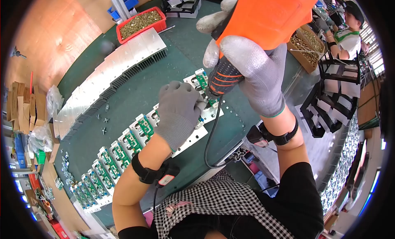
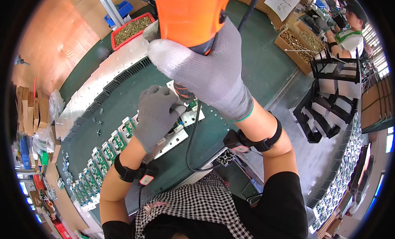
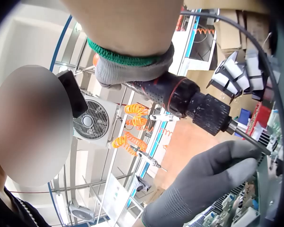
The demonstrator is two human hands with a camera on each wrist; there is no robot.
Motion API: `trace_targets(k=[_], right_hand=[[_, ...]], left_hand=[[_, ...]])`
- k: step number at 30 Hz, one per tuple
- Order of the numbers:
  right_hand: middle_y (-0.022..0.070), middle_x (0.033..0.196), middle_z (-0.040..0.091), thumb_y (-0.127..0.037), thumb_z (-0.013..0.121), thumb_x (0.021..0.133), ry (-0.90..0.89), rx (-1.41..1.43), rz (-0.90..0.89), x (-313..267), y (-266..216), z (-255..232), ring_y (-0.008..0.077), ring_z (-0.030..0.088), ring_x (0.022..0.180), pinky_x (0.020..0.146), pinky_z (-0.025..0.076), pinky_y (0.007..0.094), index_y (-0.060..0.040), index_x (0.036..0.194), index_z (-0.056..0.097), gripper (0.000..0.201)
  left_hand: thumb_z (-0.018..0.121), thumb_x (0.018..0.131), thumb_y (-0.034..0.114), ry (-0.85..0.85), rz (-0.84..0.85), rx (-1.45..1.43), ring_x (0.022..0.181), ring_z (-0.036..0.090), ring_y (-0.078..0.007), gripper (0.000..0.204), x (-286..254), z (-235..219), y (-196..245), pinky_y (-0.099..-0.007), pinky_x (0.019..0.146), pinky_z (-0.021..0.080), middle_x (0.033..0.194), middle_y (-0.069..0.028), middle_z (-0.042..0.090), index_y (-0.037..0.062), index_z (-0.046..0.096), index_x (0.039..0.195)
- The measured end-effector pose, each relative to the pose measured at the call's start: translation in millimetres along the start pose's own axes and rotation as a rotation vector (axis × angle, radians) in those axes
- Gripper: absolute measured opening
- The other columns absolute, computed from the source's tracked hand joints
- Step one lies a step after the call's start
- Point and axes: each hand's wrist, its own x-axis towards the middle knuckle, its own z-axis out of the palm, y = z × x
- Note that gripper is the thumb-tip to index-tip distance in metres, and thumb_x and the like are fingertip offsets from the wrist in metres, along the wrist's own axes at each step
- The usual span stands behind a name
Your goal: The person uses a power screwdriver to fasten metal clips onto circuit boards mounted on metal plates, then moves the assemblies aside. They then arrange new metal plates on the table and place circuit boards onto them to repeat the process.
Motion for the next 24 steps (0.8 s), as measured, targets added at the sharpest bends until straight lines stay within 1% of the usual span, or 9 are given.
trace_targets(k=[1,3,5,7,8,12,15,18,24], right_hand=[[0.0086,0.084,0.067,-0.008,0.072,0.073,0.031,0.010,0.074,2,-10,5,0.0177,0.064,0.071,0.068,0.052,0.0292,0.0002,0.108,0.062,0.038],[0.0038,0.094,0.065,-0.007,0.074,0.075,-0.235,0.332,0.195,9,-28,-11,0.0115,0.061,0.083,0.076,0.049,0.0263,-0.0021,0.115,0.057,0.043],[0.0011,0.099,0.063,-0.005,0.074,0.076,-0.297,0.317,0.222,7,-28,-18,0.0080,0.059,0.089,0.079,0.048,0.0249,-0.0034,0.117,0.056,0.045],[0.0007,0.098,0.063,-0.004,0.074,0.076,-0.177,0.081,0.189,3,-16,-11,0.0076,0.059,0.087,0.077,0.048,0.0249,-0.0037,0.115,0.056,0.042],[0.0005,0.098,0.063,-0.004,0.074,0.076,-0.129,0.020,0.189,2,-13,-7,0.0075,0.059,0.087,0.077,0.048,0.0248,-0.0040,0.114,0.057,0.041],[0.0012,0.099,0.063,-0.004,0.074,0.076,-0.062,0.115,0.217,10,-14,1,0.0086,0.059,0.087,0.077,0.048,0.0247,-0.0046,0.111,0.058,0.038],[0.0022,0.097,0.064,-0.006,0.074,0.076,-0.023,0.047,0.152,10,-5,4,0.0099,0.060,0.086,0.076,0.049,0.0256,-0.0043,0.110,0.058,0.038],[0.0032,0.095,0.064,-0.007,0.074,0.075,0.011,-0.020,0.088,7,0,7,0.0112,0.060,0.084,0.076,0.049,0.0265,-0.0040,0.110,0.059,0.038],[0.0053,0.091,0.064,-0.010,0.074,0.073,0.039,-0.075,0.027,6,1,8,0.0138,0.062,0.082,0.075,0.050,0.0282,-0.0034,0.108,0.059,0.039]], left_hand=[[0.074,0.078,0.027,-0.013,-0.005,-0.011,0.100,0.058,-0.0279,0.018,-1,1,1,-0.0431,0.097,0.040,0.089,-0.0046,0.067,0.0109,0.074,0.087],[0.074,0.078,0.028,-0.009,-0.013,-0.050,0.100,0.058,-0.0275,0.019,-2,0,0,-0.0427,0.097,0.039,0.089,-0.0051,0.067,0.0110,0.074,0.087],[0.074,0.078,0.028,-0.007,-0.038,-0.070,0.100,0.059,-0.0272,0.020,0,-2,-1,-0.0423,0.098,0.039,0.090,-0.0055,0.067,0.0110,0.074,0.087],[0.074,0.078,0.028,-0.006,-0.088,-0.069,0.100,0.059,-0.0270,0.020,4,-2,-1,-0.0419,0.098,0.038,0.090,-0.0058,0.067,0.0111,0.074,0.087],[0.074,0.078,0.028,0.082,-0.025,-0.068,0.099,0.060,-0.0266,0.020,3,5,-4,-0.0410,0.097,0.038,0.092,-0.0056,0.068,0.0114,0.075,0.089],[0.073,0.079,0.028,0.032,0.020,-0.030,0.095,0.061,-0.0264,0.021,4,-1,6,-0.0412,0.097,0.038,0.097,-0.0060,0.070,0.0120,0.076,0.092],[0.069,0.082,0.022,0.065,0.063,0.011,0.089,0.059,-0.0268,0.015,1,2,7,-0.0420,0.092,0.038,0.084,-0.0055,0.068,0.0100,0.073,0.090],[0.069,0.082,0.021,0.097,0.038,-0.117,0.090,0.061,-0.0287,0.016,2,5,6,-0.0424,0.094,0.039,0.085,-0.0075,0.069,0.0082,0.073,0.090],[0.069,0.082,0.020,-0.061,-0.099,-0.109,0.103,0.061,-0.0333,0.019,4,-1,10,-0.0439,0.096,0.042,0.100,-0.0104,0.070,0.0074,0.073,0.096]])
